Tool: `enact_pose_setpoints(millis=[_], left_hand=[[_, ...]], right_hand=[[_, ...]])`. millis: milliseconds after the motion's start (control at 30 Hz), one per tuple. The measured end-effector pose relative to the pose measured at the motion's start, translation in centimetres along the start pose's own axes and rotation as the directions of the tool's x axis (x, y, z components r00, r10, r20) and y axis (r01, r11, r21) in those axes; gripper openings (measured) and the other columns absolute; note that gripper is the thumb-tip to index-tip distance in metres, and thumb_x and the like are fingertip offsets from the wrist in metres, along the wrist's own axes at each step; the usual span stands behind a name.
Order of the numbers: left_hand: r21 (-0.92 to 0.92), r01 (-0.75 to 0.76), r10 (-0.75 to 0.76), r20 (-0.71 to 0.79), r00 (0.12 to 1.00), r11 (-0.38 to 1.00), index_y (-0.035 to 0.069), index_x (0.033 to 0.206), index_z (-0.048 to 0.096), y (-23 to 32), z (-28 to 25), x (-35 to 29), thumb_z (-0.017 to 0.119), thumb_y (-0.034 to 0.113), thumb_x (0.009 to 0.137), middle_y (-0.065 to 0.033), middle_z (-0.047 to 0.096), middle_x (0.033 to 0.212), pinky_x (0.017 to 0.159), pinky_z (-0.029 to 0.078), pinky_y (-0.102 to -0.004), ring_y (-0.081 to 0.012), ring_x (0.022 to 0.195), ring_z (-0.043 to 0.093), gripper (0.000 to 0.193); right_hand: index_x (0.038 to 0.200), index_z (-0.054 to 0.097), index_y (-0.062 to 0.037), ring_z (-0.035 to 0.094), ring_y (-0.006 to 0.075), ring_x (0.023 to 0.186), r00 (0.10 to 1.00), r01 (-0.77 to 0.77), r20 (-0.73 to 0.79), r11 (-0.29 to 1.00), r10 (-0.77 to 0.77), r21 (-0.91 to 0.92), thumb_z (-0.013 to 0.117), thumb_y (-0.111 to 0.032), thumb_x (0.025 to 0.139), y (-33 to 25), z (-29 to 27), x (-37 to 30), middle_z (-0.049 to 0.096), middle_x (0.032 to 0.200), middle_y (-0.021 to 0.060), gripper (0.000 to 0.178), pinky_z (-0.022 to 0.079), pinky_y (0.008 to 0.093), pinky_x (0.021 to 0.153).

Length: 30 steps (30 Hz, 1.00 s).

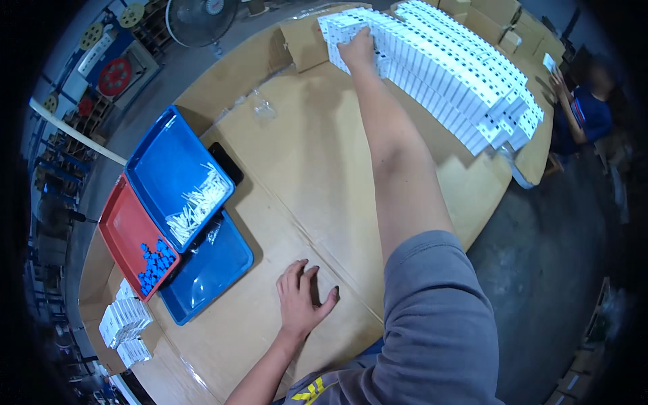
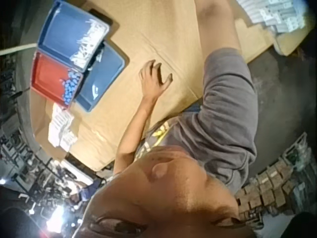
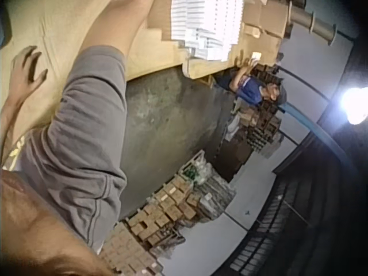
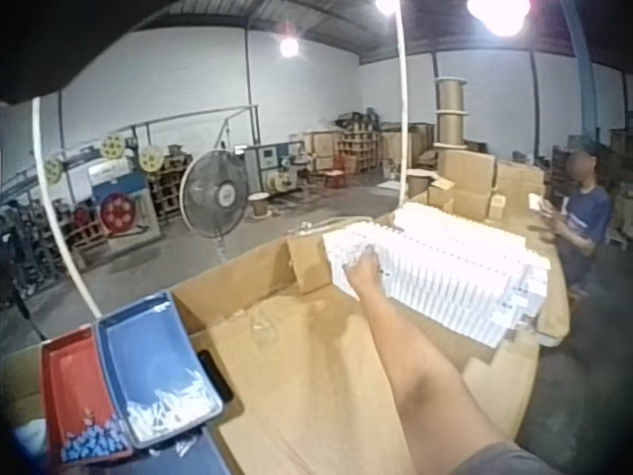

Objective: The person packages small white boxes by hand, inserting small blue and white plastic parts and instruction inserts into each box.

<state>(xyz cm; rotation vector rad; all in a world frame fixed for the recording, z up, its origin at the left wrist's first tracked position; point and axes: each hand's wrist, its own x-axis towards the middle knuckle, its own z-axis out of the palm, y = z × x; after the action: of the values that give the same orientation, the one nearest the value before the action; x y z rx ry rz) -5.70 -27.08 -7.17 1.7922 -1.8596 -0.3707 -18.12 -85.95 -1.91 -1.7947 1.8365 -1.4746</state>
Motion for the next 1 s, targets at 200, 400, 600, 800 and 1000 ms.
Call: enact_pose_setpoints(millis=[200, 400, 600, 800, 1000], left_hand=[[-0.007, -0.045, 0.044, -0.033, 0.998, 0.999, 0.003, 0.125, 0.062, 0.9, 0.7, 0.6, 0.083, 0.037, 0.079, -0.0196, 0.053, 0.139, 0.110, 0.037, -0.0511, -0.0390, 0.133, 0.049, 0.061], [0.002, -0.062, 0.062, -0.077, 0.995, 0.998, 0.003, 0.123, 0.063, 1.2, 0.4, 0.0, 0.081, 0.036, 0.081, -0.0195, 0.053, 0.136, 0.110, 0.037, -0.0502, -0.0374, 0.132, 0.049, 0.056], [0.009, -0.083, 0.084, -0.113, 0.990, 0.997, 0.003, 0.122, 0.063, 1.3, 0.3, -0.8, 0.080, 0.037, 0.082, -0.0196, 0.053, 0.135, 0.111, 0.036, -0.0497, -0.0366, 0.131, 0.049, 0.055], [0.003, -0.098, 0.097, -0.153, 0.983, 0.995, 0.004, 0.119, 0.065, 1.5, 0.9, -1.3, 0.080, 0.034, 0.081, -0.0179, 0.056, 0.134, 0.112, 0.037, -0.0492, -0.0363, 0.131, 0.049, 0.050], [0.003, -0.103, 0.101, -0.215, 0.971, 0.995, 0.005, 0.118, 0.066, -0.1, 1.3, -2.1, 0.080, 0.030, 0.078, -0.0179, 0.058, 0.134, 0.112, 0.038, -0.0487, -0.0367, 0.131, 0.051, 0.049]], right_hand=[[0.138, 0.048, 0.0029, 0.062, 0.0459, 0.119, 0.984, 0.144, -0.102, 0.989, -0.146, -0.025, 0.079, -0.024, 0.085, 0.2, -4.8, -2.1, 0.063, 0.126, 0.0285, 0.067, 0.051, 0.0507, 0.103], [0.132, 0.055, -0.0041, 0.062, 0.0458, 0.115, 0.923, 0.371, 0.056, 0.920, -0.380, 0.127, 0.069, -0.021, 0.091, -1.4, -10.0, -12.1, 0.060, 0.126, 0.0247, 0.047, 0.053, 0.0516, 0.094], [0.106, 0.067, -0.0045, 0.065, 0.0383, 0.110, 0.782, 0.374, 0.407, 0.878, -0.472, 0.300, 0.070, -0.015, 0.089, -1.4, -20.6, -30.7, 0.066, 0.119, 0.0172, 0.021, 0.053, 0.0465, 0.095], [0.105, 0.068, -0.0030, 0.066, 0.0363, 0.113, 0.825, 0.311, 0.417, 0.922, -0.382, 0.230, 0.070, -0.009, 0.090, -2.0, -30.6, -43.6, 0.066, 0.120, 0.0160, 0.016, 0.055, 0.0441, 0.096], [0.103, 0.071, -0.0036, 0.066, 0.0335, 0.118, 0.805, 0.177, 0.482, 0.915, -0.347, 0.362, 0.072, -0.008, 0.091, -7.3, -33.6, -51.1, 0.067, 0.124, 0.0150, 0.013, 0.055, 0.0409, 0.099]])
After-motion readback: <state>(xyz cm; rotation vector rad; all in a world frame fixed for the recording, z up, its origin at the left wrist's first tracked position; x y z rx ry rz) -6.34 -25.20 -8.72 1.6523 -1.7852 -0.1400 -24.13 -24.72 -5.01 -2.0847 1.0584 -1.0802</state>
